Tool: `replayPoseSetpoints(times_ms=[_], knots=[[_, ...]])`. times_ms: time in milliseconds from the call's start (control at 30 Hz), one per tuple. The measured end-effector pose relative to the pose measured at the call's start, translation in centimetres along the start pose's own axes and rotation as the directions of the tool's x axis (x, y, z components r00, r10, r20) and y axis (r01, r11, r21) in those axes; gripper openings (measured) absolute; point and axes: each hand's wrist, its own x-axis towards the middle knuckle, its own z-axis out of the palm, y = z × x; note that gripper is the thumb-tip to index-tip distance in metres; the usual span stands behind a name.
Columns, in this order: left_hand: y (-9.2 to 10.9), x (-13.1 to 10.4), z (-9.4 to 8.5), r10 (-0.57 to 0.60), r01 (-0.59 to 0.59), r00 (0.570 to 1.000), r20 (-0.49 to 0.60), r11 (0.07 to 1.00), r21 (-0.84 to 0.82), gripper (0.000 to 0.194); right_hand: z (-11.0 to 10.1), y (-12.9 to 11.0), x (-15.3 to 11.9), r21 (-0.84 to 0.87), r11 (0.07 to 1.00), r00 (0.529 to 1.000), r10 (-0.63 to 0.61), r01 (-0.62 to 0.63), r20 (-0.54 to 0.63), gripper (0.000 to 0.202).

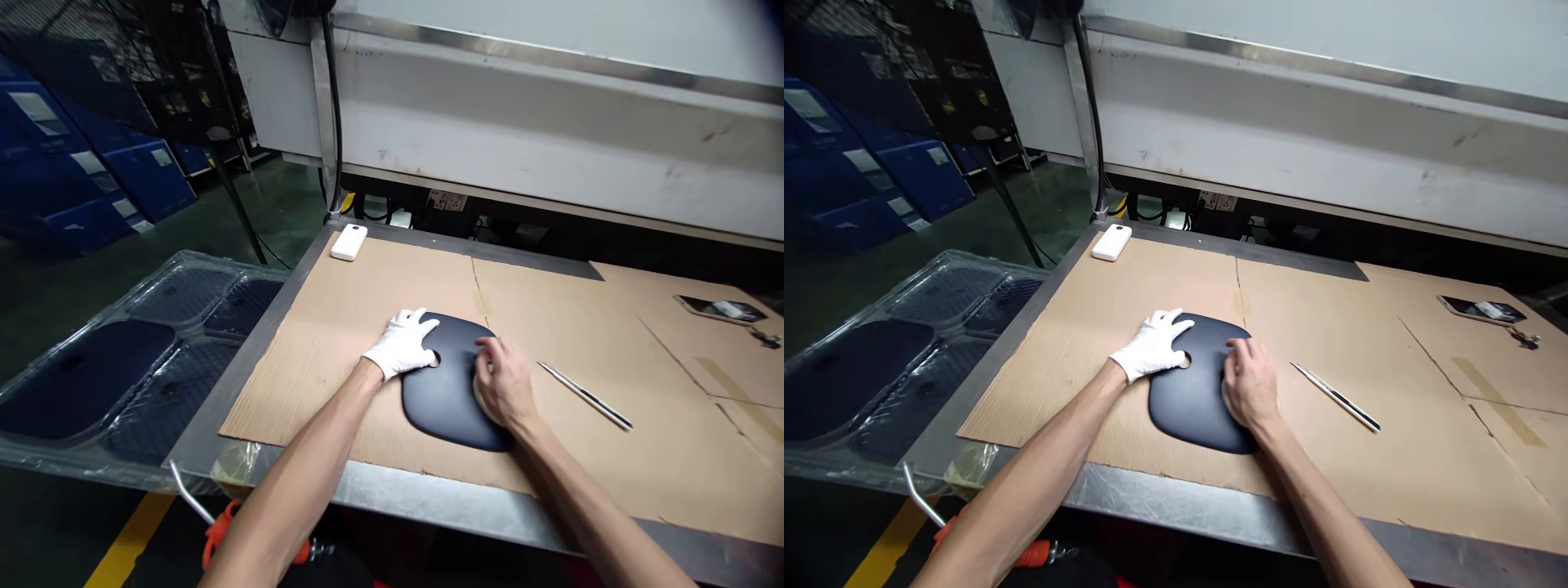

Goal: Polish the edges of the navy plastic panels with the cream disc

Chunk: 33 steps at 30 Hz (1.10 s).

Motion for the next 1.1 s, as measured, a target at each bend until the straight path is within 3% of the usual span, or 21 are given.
replayPoseSetpoints(times_ms=[100, 233, 367, 433, 500, 533, 633, 667, 767, 800, 900, 967, 1033, 1100], knots=[[-0.3, 0.1, -0.1, 0.019, -0.019, 1.0, -0.006, 1.0, -0.003, 0.091, 0.5, 1.2, 0.7, 0.021, 0.994, 0.995, 0.104, -0.104, 0.001, 0.016], [-0.6, 0.3, 0.1, 0.003, -0.004, 0.999, -0.035, 1.0, -0.007, 0.096, 0.6, 0.8, 0.9, 0.049, 0.996, 0.988, -0.08, 0.074, 0.13, 0.015], [-0.6, 0.3, 0.5, -0.014, 0.014, 0.997, -0.08, 1.0, -0.006, 0.091, 0.4, 0.5, 1.4, 0.008, 0.998, 0.998, 0.06, -0.06, 0.005, 0.016], [-0.5, 0.2, 0.9, -0.007, 0.007, 0.996, -0.094, 1.0, 0.0, 0.088, 0.3, 0.5, 1.6, 0.052, 0.994, 0.99, -0.098, 0.093, 0.1, 0.02], [-0.3, 0.2, 1.3, -0.006, 0.007, 0.993, -0.117, 1.0, 0.009, 0.082, 0.3, 0.8, 1.9, 0.101, 0.965, 0.951, -0.257, 0.243, 0.17, 0.024], [-0.1, 0.2, 1.5, -0.015, 0.017, 0.991, -0.133, 1.0, 0.011, 0.079, 0.4, 1.0, 2.1, 0.088, 0.971, 0.964, -0.232, 0.222, 0.129, 0.024], [0.6, 0.2, 2.2, -0.055, 0.053, 0.983, -0.173, 0.998, -0.018, 0.073, 0.6, 1.4, 2.5, 0.041, 0.999, 0.999, 0.001, 0.0, -0.04, 0.022], [0.8, 0.2, 2.4, -0.06, 0.054, 0.983, -0.175, 0.998, -0.038, 0.072, 0.7, 1.2, 2.5, 0.057, 0.998, 1.0, -0.012, 0.013, -0.026, 0.022], [1.2, 0.2, 2.9, -0.059, 0.042, 0.982, -0.179, 0.994, -0.102, 0.072, 1.1, 0.4, 2.9, 0.167, 0.949, 0.947, -0.291, 0.267, 0.137, 0.02], [1.3, 0.2, 3.0, -0.058, 0.037, 0.981, -0.187, 0.993, -0.115, 0.071, 1.2, 0.4, 3.2, 0.182, 0.939, 0.936, -0.319, 0.291, 0.148, 0.018], [1.3, 0.3, 3.1, -0.054, 0.025, 0.974, -0.222, 0.991, -0.129, 0.07, 1.4, 1.1, 4.3, 0.084, 0.996, 0.999, 0.027, -0.03, 0.033, 0.015], [1.2, 0.3, 3.2, -0.042, 0.014, 0.973, -0.229, 0.992, -0.125, 0.07, 1.3, 1.3, 4.1, 0.052, 0.993, 0.995, 0.103, -0.103, 0.008, 0.014], [1.2, 0.4, 3.1, -0.026, 0.0, 0.975, -0.22, 0.993, -0.119, 0.071, 1.1, 1.1, 3.3, 0.117, 0.991, 0.994, -0.07, 0.06, 0.082, 0.014], [1.3, 0.4, 3.0, -0.01, -0.013, 0.978, -0.207, 0.994, -0.112, 0.071, 0.9, 1.0, 2.8, 0.216, 0.951, 0.949, -0.262, 0.222, 0.177, 0.015]])
